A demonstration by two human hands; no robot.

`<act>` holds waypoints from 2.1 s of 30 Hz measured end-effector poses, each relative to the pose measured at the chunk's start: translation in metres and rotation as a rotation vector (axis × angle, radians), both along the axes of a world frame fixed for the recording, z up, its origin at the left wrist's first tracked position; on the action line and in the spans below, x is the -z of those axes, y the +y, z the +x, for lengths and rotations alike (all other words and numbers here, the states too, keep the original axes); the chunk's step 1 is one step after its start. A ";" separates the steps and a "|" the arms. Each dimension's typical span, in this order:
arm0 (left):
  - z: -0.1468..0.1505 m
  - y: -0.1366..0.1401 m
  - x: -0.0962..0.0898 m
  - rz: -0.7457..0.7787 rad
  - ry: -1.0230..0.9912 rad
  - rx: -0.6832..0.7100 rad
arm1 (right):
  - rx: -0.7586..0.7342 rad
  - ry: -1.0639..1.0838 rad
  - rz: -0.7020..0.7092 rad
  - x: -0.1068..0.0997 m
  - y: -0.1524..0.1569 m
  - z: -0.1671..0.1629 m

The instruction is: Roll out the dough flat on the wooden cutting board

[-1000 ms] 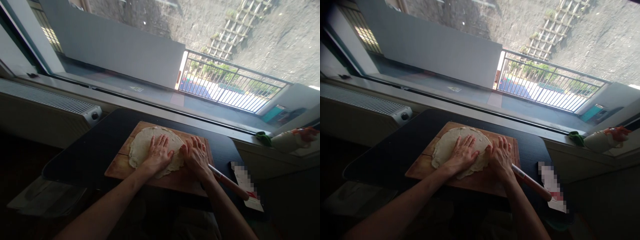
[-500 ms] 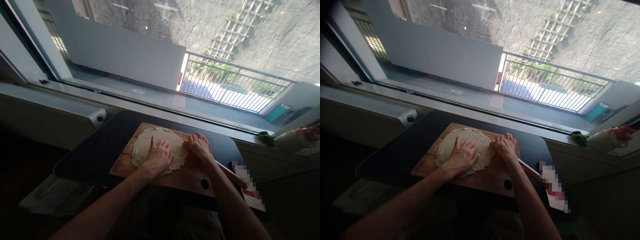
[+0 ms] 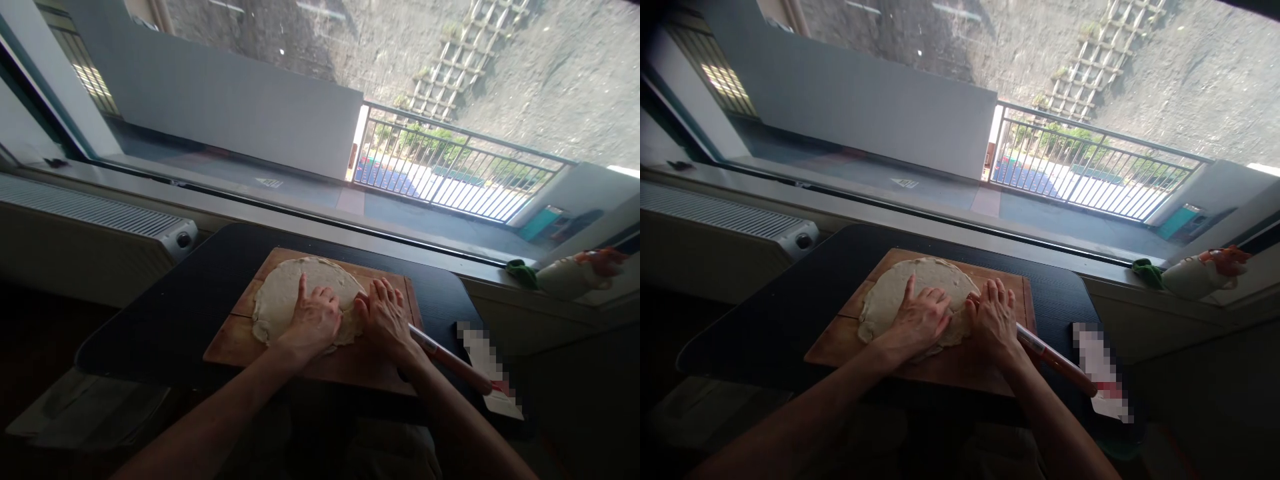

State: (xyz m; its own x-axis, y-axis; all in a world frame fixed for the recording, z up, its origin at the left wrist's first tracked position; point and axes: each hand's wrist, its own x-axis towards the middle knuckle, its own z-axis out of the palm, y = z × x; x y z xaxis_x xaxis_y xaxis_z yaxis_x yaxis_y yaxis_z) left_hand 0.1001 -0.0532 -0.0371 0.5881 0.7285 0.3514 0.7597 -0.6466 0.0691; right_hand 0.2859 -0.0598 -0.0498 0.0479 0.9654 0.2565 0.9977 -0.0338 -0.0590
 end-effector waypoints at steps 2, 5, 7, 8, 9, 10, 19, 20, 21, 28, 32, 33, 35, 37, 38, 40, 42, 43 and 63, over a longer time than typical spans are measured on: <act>0.002 0.000 0.000 0.018 -0.008 -0.015 | 0.037 -0.005 0.004 -0.001 0.005 0.002; 0.004 0.000 0.001 0.031 -0.010 -0.007 | 0.123 0.030 -0.079 -0.007 0.019 0.010; 0.004 -0.001 0.002 0.028 -0.008 -0.004 | 0.096 0.027 -0.081 -0.007 0.019 0.011; 0.004 -0.001 0.002 0.027 -0.009 -0.006 | 0.054 0.013 -0.055 -0.006 0.015 0.010; 0.003 -0.001 0.003 0.026 -0.010 -0.007 | 0.007 -0.004 -0.022 -0.004 0.010 0.007; 0.003 -0.001 0.003 0.027 -0.011 -0.007 | -0.029 -0.019 0.013 -0.002 0.006 0.005; 0.003 0.002 0.003 0.023 0.009 -0.019 | -0.066 -0.014 -0.045 -0.008 0.020 0.015; 0.003 0.002 0.003 0.022 0.009 -0.018 | -0.121 -0.026 -0.008 -0.007 0.015 0.014; 0.003 0.002 0.004 0.022 0.008 -0.017 | -0.175 -0.038 0.026 -0.007 0.010 0.013; 0.002 0.001 0.005 0.018 0.022 -0.018 | -0.194 -0.038 -0.047 -0.009 0.047 0.024; 0.002 0.002 0.006 0.012 0.018 -0.016 | -0.298 0.005 -0.009 -0.009 0.036 0.028; 0.001 0.002 0.006 0.011 0.015 -0.014 | -0.326 0.011 0.015 -0.008 0.030 0.027; 0.001 0.003 0.006 0.008 0.013 -0.009 | -0.340 0.011 0.038 -0.008 0.027 0.025; 0.001 0.003 0.006 0.003 0.016 -0.006 | -0.287 0.002 0.021 -0.009 0.039 0.024; 0.001 0.003 0.006 0.000 0.018 -0.007 | -0.254 -0.002 -0.003 -0.010 0.048 0.025; 0.001 0.003 0.006 -0.006 0.020 -0.011 | -0.216 0.001 -0.052 -0.013 0.062 0.025; 0.001 0.002 0.007 -0.014 0.016 -0.018 | -0.243 0.016 -0.065 -0.013 0.062 0.025; 0.001 0.002 0.007 -0.018 0.012 -0.021 | -0.273 0.026 -0.049 -0.012 0.057 0.025; 0.005 -0.036 0.007 -0.176 0.020 0.156 | -0.324 0.031 -0.010 -0.006 0.025 0.073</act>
